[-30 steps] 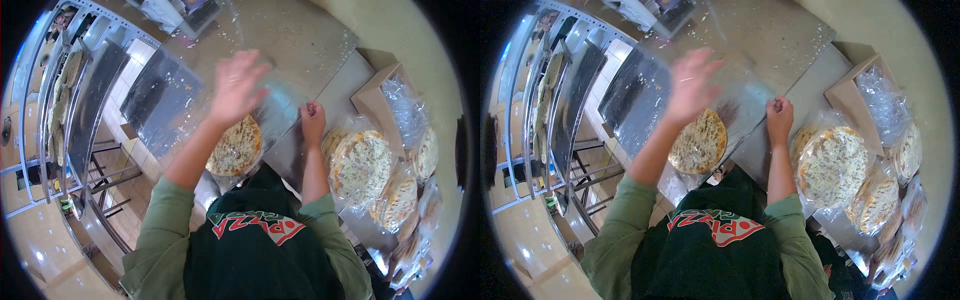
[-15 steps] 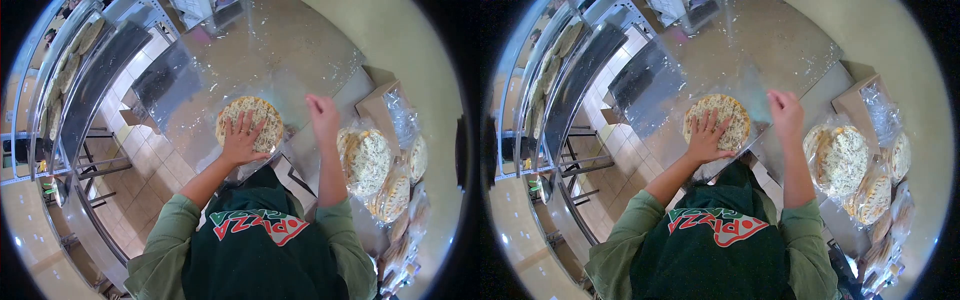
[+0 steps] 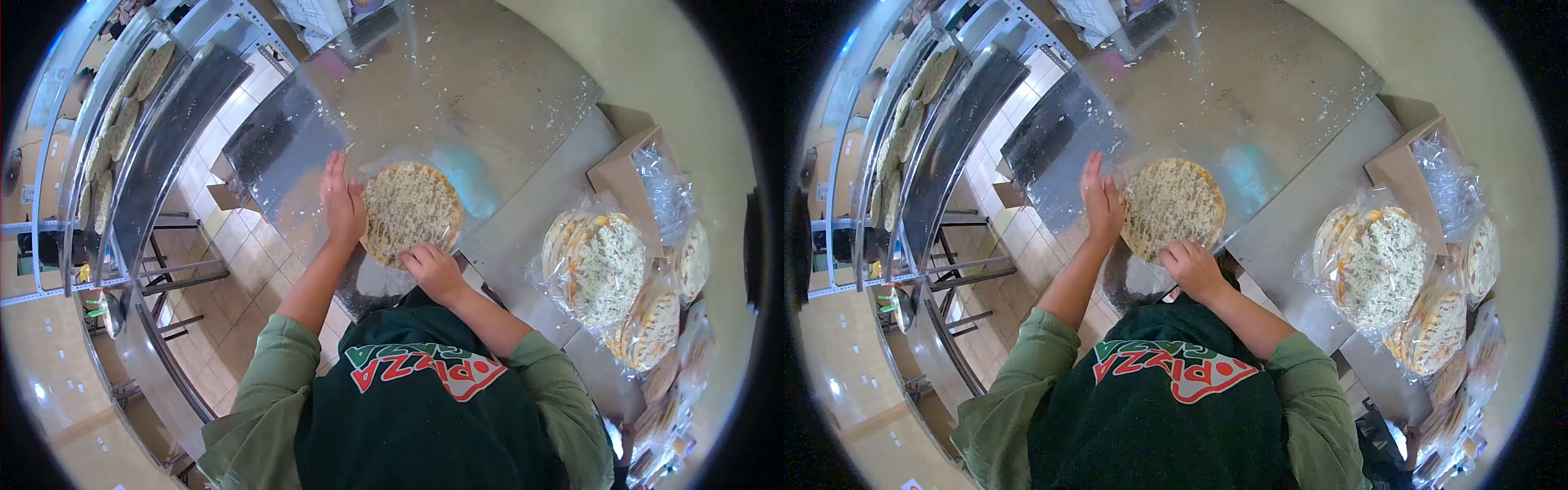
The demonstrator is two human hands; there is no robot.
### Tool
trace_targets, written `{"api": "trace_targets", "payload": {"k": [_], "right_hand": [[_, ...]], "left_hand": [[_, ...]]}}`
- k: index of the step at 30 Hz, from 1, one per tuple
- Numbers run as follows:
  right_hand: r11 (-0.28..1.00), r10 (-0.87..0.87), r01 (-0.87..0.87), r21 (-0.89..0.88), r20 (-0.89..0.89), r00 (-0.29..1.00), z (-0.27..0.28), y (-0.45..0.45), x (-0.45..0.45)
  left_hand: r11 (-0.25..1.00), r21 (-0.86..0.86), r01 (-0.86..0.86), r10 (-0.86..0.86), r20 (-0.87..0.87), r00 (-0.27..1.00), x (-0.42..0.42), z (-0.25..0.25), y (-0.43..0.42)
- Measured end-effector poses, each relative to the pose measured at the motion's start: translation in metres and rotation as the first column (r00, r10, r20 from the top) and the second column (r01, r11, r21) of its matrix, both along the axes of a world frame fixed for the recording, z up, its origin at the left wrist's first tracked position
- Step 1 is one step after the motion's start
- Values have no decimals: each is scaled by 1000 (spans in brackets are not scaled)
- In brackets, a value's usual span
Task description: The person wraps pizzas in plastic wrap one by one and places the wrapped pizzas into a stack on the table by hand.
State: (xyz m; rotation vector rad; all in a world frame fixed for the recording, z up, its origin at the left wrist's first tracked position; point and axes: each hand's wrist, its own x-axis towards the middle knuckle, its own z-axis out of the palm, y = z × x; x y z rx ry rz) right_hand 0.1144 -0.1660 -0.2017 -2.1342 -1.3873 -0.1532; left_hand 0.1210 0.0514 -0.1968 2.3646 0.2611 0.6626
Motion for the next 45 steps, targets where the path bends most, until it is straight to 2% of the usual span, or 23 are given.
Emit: {"api": "trace_targets", "payload": {"k": [2, 5, 6, 9, 12, 14, 15, 16, 17, 18, 19, 21, 22, 24, 26, 28, 30, 33, 36, 38, 40, 42, 45], "right_hand": [[1000, 8, -8, -13, -4, 1000, 0, 0, 1], [998, 62, -62, -15, -1, 998, -2, -3, -1], [997, 80, -79, -8, 6, 997, -3, -3, 0], [979, 196, -198, -45, -51, 979, -3, -7, 1], [984, 153, -172, -42, -292, 944, 4, -12, 17], [987, -66, 113, 112, -358, 931, 20, -5, 54], [961, -233, 267, 76, -296, 926, 16, 0, 73], [906, -399, 419, 50, -225, 889, 11, 5, 91], [895, -435, 438, -84, -381, 816, 5, 6, 104], [877, -476, 428, -218, -516, 713, 3, 8, 115], [883, -468, 348, -314, -559, 684, 5, 14, 126], [860, -474, 167, -481, -635, 610, 12, 21, 145], [908, -401, 84, -412, -789, 465, 13, 24, 150], [976, -219, 12, -219, -969, 113, 13, 26, 153], [996, -92, -20, -91, -995, -30, 14, 24, 148], [998, 19, 69, 7, -984, -175, -11, 23, 146], [974, 12, 225, -39, -975, -224, 14, 10, 127], [914, 305, 356, 192, -905, -295, 23, -17, 101], [795, 263, 600, 92, -943, -205, 91, -69, 62], [697, 334, 676, 237, -942, -15, 96, -118, 49], [625, 372, 671, 400, -908, 195, 119, -173, 38], [505, 363, 750, 427, -893, 265, 149, -221, 27], [404, 243, 843, 355, -930, 275, 140, -296, 37]], "left_hand": [[947, 273, 171, -237, 232, 944, 8, 25, -19], [757, 492, 431, -285, -345, 894, 14, 21, -45], [832, 413, 371, -129, -506, 853, 16, -3, -39], [909, 350, 226, 14, -567, 823, 14, -16, -20], [880, 473, 33, 242, -509, 826, -1, -26, 0], [929, 294, -226, 321, -334, 886, -26, -20, 13], [926, 180, -331, 368, -245, 897, -40, -17, 14], [876, -195, -441, 393, -243, 887, -56, -25, 12], [695, -550, -463, 353, -301, 886, -73, -26, 7], [378, -793, -477, 368, -344, 864, -90, -26, 1], [-7, -901, -434, 288, -417, 862, -101, -18, -8], [-160, -876, -455, 155, -477, 865, -101, -4, -23], [-231, -851, -472, 74, -499, 863, -101, -1, -29], [-148, -882, -446, -19, -449, 893, -99, -24, -17], [6, -896, -443, -133, -440, 888, -86, -25, -13], [50, -936, -349, -193, -352, 916, -75, 2, -18], [71, -980, -185, -217, -196, 956, -71, 11, -19], [-157, -986, 57, -325, 106, 940, -67, 38, -18], [-120, -982, 143, -512, 184, 839, -45, 77, -35], [-46, -991, 126, -536, 131, 834, -22, 82, -59], [-121, -979, 161, -571, 201, 796, 9, 81, -102], [3, -952, 305, -660, 228, 716, 34, 104, -169], [-28, -968, 247, -700, 196, 687, 62, 109, -250]]}}
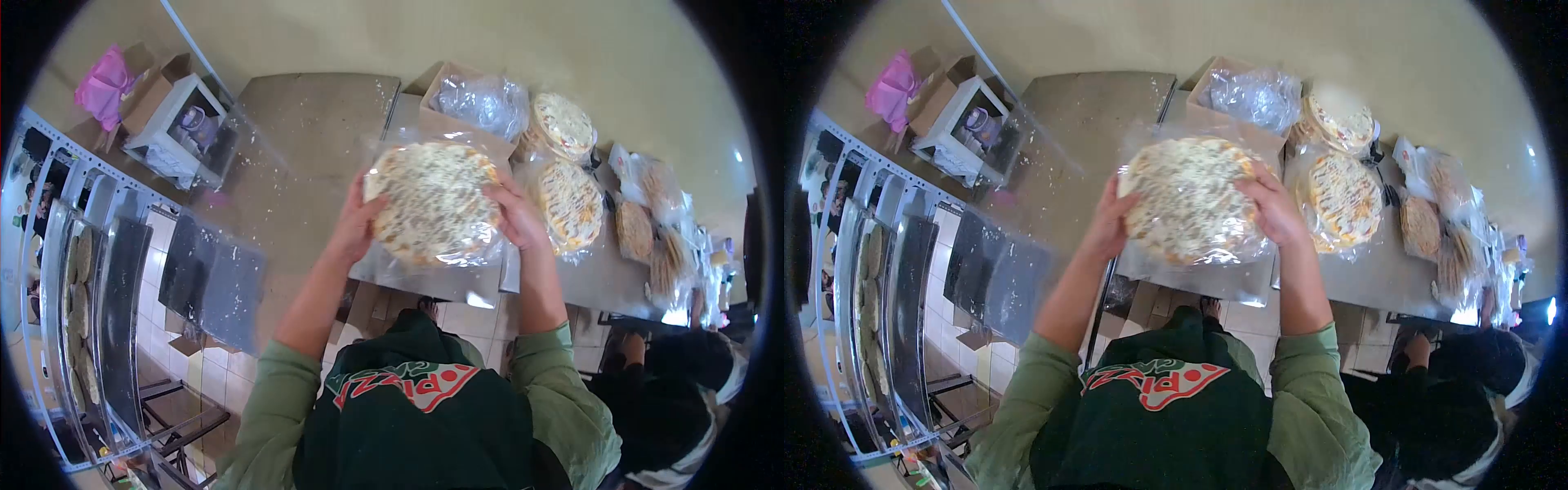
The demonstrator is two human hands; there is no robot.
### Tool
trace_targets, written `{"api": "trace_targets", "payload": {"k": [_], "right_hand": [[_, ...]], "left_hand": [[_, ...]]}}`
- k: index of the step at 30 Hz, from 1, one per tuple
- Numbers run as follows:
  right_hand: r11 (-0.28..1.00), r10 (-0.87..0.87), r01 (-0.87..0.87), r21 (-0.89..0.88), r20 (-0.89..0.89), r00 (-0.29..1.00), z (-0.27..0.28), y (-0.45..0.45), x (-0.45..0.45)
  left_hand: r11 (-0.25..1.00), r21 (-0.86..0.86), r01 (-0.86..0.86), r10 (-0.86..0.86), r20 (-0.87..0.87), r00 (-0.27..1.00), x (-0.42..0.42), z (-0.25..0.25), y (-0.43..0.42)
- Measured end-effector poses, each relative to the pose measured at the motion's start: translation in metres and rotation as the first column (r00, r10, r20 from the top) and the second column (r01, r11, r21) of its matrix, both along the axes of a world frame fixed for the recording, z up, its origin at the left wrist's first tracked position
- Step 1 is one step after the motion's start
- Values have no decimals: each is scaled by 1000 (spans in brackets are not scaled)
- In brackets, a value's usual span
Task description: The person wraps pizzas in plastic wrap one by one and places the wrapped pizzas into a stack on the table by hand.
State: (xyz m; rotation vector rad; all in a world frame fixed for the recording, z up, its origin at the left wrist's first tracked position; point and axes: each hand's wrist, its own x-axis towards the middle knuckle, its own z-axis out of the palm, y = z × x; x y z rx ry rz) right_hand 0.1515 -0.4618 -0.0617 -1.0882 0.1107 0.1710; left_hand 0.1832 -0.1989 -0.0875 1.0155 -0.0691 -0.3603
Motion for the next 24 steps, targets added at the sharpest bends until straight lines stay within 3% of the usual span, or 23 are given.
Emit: {"api": "trace_targets", "payload": {"k": [2, 4, 5, 6, 7, 8, 9, 10, 12, 13, 15, 18, 19, 22, 23, 24], "right_hand": [[1000, -27, 27, -4, -26, 999, -5, -38, 6], [987, -40, 40, -156, -1, 999, -31, -62, 16], [972, -48, 50, -229, 12, 999, -43, -72, 19], [848, -125, 181, -498, 144, 982, -44, -76, 18], [635, -160, 323, -702, 289, 944, -44, -73, 14], [358, -151, 452, -817, 427, 892, -43, -68, 12], [196, -6, 558, -806, 568, 823, -30, -62, 11], [186, 103, 517, -836, 540, 835, -20, -53, 12], [94, 290, 470, -877, 476, 830, -12, -34, 22], [13, 368, 458, -889, 431, 824, -14, -25, 32], [-69, 360, 389, -919, 341, 868, -37, -15, 52], [-70, 330, 240, -968, 204, 922, -48, -17, 69], [-57, 327, 187, -981, 158, 932, -44, -18, 73], [10, 314, 102, -995, 100, 944, -41, -21, 71], [28, 311, 101, -995, 104, 945, -36, -22, 72], [170, 240, 186, -968, 224, 944, -33, -25, 68]], "left_hand": [[998, 46, 44, -42, -49, 998, 12, -7, -36], [987, 139, 86, -69, -124, 990, 23, -16, -58], [959, 274, 75, -38, -138, 990, 24, -17, -63], [942, 336, 10, 29, -110, 993, 26, -21, -66], [917, 394, -53, 91, -77, 993, 28, -25, -64], [885, 451, -114, 149, -43, 988, 29, -30, -64], [837, 505, -212, 237, 16, 971, 21, -15, -68], [715, 622, -317, 205, 247, 947, 21, -18, -66], [463, 688, -559, -18, 637, 771, 28, -28, -68], [347, 767, -540, -199, 623, 757, 29, -21, -77], [106, 833, -543, -536, 508, 675, 31, -4, -103], [60, 951, -304, -485, 294, 824, 50, -20, -118], [82, 952, -293, -497, 294, 817, 55, -23, -117], [247, 933, -261, -509, 354, 784, 66, -28, -110], [385, 890, -246, -495, 424, 759, 72, -35, -102], [482, 838, -256, -409, 474, 780, 74, -38, -96]]}}
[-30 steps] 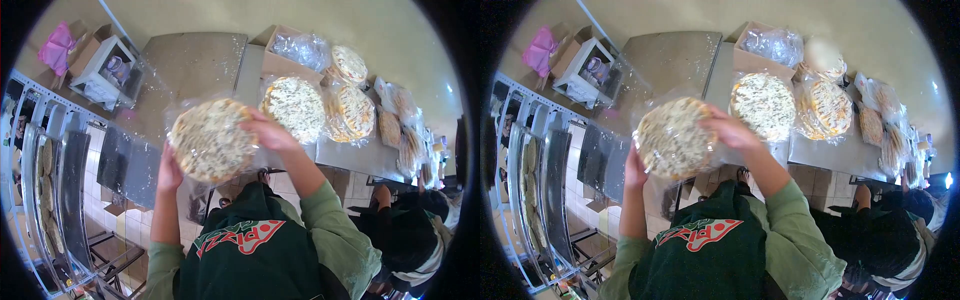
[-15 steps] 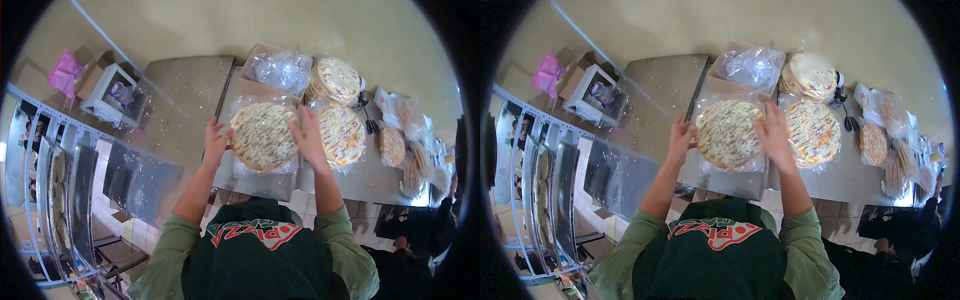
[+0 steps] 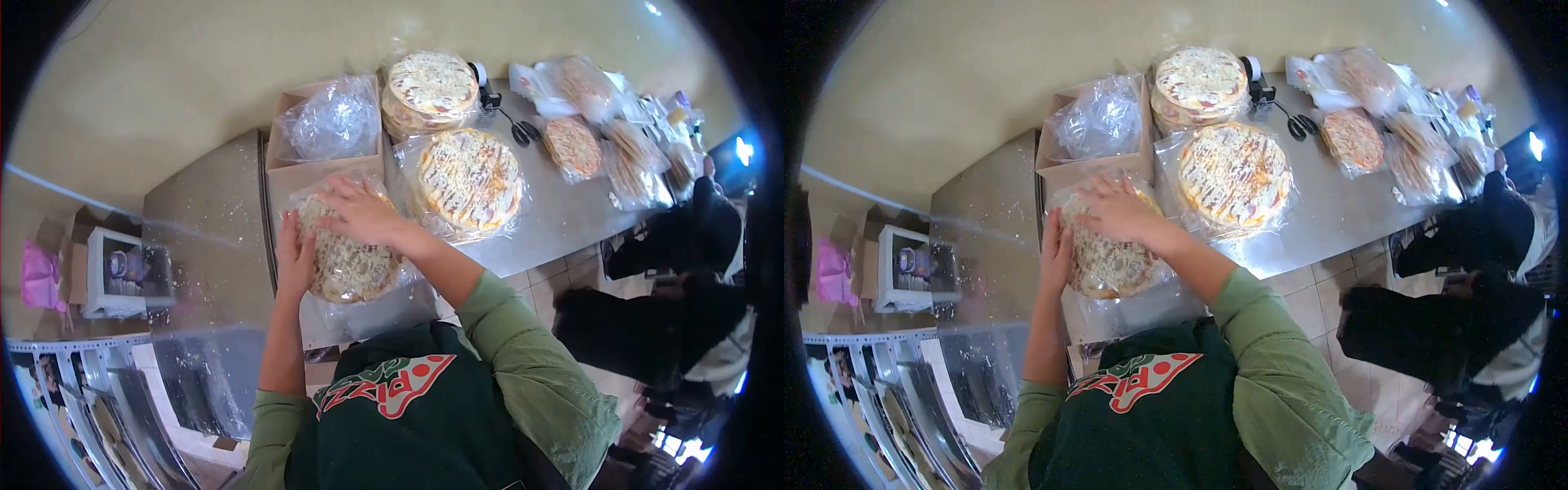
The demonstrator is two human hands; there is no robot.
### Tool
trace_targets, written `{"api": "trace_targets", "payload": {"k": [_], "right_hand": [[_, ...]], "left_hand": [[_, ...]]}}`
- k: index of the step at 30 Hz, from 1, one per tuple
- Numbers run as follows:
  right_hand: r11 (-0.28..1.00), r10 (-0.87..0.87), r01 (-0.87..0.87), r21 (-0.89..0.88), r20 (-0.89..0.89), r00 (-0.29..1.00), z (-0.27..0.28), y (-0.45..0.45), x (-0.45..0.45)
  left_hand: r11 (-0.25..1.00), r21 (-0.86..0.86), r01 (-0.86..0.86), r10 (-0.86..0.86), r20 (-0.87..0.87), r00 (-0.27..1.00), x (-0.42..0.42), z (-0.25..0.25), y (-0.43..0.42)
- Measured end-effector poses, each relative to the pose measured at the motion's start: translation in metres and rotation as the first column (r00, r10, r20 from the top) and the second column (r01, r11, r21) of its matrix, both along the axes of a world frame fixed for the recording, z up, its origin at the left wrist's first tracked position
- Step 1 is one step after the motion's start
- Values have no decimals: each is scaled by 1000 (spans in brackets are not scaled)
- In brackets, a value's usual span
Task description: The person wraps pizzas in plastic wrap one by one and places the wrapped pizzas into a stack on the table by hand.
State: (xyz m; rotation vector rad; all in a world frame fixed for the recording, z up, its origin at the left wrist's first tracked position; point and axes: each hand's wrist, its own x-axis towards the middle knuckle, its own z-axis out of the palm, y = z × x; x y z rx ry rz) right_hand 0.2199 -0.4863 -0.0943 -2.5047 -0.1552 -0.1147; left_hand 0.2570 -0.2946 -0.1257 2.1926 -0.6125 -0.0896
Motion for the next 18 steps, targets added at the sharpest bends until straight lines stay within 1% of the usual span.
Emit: {"api": "trace_targets", "payload": {"k": [2, 3, 4, 5, 6, 7, 8, 9, 10, 12, 13, 15, 16, 18], "right_hand": [[954, -107, 58, 296, 151, 983, 6, -17, -19], [872, -199, 107, 477, 145, 969, 12, -27, -36], [752, -282, 144, 643, 115, 953, 15, -38, -55], [595, -382, 238, 768, 10, 924, 8, -44, -79], [409, -461, 320, 855, -109, 881, 1, -46, -106], [364, -438, 381, 850, -205, 875, -12, -49, -131], [320, -413, 441, 838, -296, 862, -31, -48, -154], [182, -383, 582, 793, -488, 784, -53, -42, -174], [44, -324, 708, 705, -661, 677, -77, -35, -185], [49, -270, 735, 677, -699, 662, -118, -28, -179], [56, -245, 747, 662, -716, 653, -130, -26, -175], [-79, -256, 614, 785, -612, 748, -151, -19, -148], [-146, -271, 533, 833, -552, 789, -151, -15, -130], [-246, -107, 445, 861, -480, 871, -147, -17, -108]], "left_hand": [[965, -246, -92, 86, -36, 996, -1, -9, 16], [887, -405, -222, 136, -232, 963, 2, -22, 27], [851, -379, -364, 196, -413, 889, -1, -33, 38], [804, -327, -497, 248, -575, 779, -2, -42, 49], [748, -254, -613, 283, -713, 642, -2, -54, 59], [712, -255, -654, 244, -784, 571, -3, -80, 64], [697, -276, -662, 139, -854, 502, -2, -94, 65], [683, -294, -669, 28, -904, 427, -1, -105, 64], [670, -307, -676, -84, -936, 343, -1, -111, 63], [667, -412, -621, -174, -897, 407, 5, -116, 54], [659, -464, -591, -223, -872, 437, 9, -119, 50], [664, -441, -604, -263, -894, 363, 20, -124, 45], [668, -429, -607, -282, -902, 326, 26, -126, 44], [640, -465, -612, -310, -885, 347, 30, -131, 43]]}}
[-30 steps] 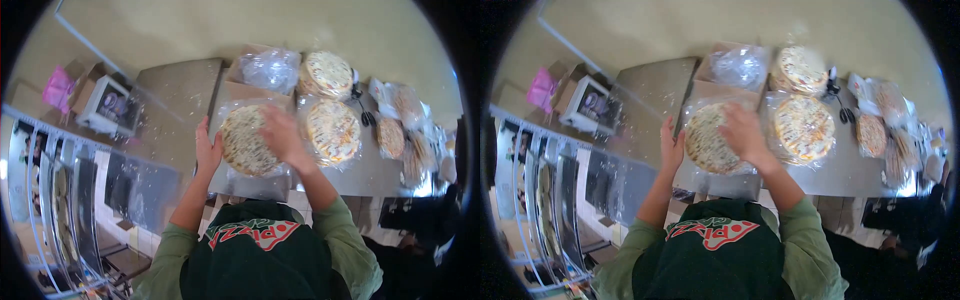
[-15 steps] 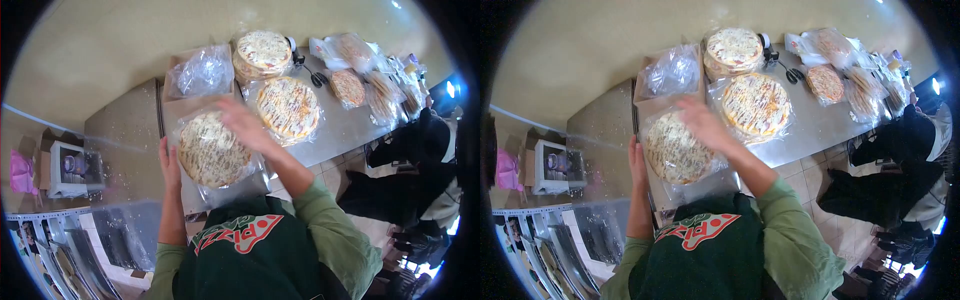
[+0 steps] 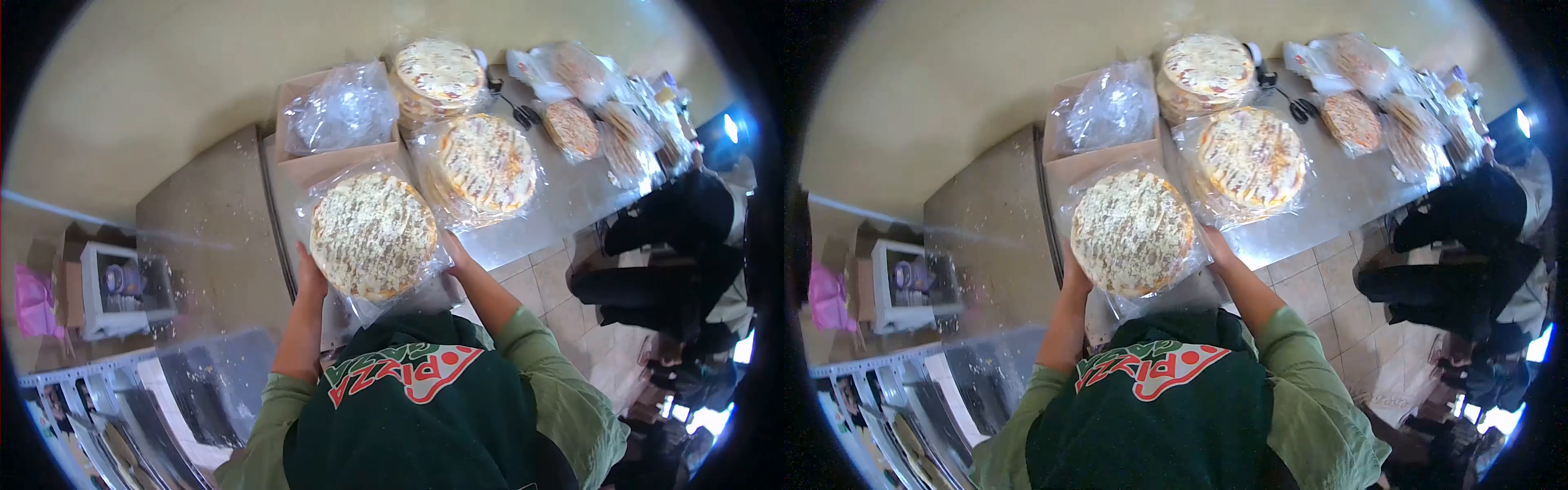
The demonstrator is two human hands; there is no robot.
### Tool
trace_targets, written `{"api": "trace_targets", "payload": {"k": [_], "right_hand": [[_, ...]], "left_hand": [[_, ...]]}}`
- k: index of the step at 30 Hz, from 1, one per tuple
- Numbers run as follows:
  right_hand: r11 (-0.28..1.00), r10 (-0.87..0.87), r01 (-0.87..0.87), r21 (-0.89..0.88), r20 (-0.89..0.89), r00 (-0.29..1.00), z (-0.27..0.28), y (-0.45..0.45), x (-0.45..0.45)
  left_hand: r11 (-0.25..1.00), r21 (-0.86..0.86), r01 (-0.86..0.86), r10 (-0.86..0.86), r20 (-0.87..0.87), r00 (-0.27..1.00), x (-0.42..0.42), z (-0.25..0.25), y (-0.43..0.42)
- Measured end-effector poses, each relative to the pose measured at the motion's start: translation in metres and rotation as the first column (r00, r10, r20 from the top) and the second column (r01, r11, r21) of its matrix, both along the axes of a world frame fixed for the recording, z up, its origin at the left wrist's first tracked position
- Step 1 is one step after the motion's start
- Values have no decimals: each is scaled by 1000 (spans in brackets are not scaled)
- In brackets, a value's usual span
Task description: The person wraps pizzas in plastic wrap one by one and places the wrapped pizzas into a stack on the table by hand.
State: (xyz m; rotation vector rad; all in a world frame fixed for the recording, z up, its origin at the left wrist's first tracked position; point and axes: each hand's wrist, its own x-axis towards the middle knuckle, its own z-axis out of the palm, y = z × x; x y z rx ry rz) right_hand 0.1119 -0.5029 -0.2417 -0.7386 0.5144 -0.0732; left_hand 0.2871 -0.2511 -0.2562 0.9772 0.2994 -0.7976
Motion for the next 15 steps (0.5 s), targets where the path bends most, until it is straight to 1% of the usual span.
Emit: {"api": "trace_targets", "payload": {"k": [1, 2, 3, 4, 5, 6, 8, 9, 12, 15], "right_hand": [[935, 171, -181, -305, -59, 983, -17, -16, 6], [749, 296, -330, -575, -155, 943, -36, -32, 11], [716, 321, -353, -602, -164, 933, -34, -35, 17], [800, 312, -342, -493, -145, 939, -26, -33, 24], [896, 278, -301, -326, -115, 954, -15, -28, 31], [958, 239, -250, -141, -91, 967, -2, -22, 41], [976, 219, -217, 28, -75, 973, 14, -17, 54], [974, 220, -215, 77, -68, 973, 18, -15, 59], [970, 219, -212, 121, -41, 975, 20, -12, 71], [972, 187, -180, 153, -30, 982, 22, -9, 70]], "left_hand": [[1000, -24, 6, -6, 5, 1000, 0, -5, -2], [992, -95, 82, -76, 63, 995, 1, -8, -4], [974, -162, 159, -139, 126, 982, 2, -12, -5], [945, -277, 176, -144, 133, 981, -5, 10, -14], [945, -293, 147, -140, 46, 989, -7, 26, -21], [931, -341, 133, -118, 66, 991, -8, 26, -25], [898, -430, 93, -54, 103, 993, -10, 24, -24], [895, -438, 82, -61, 62, 996, -11, 21, -21], [855, -511, 93, -63, 76, 995, -11, -5, -20], [864, -492, 107, -92, 54, 994, -14, -17, -18]]}}
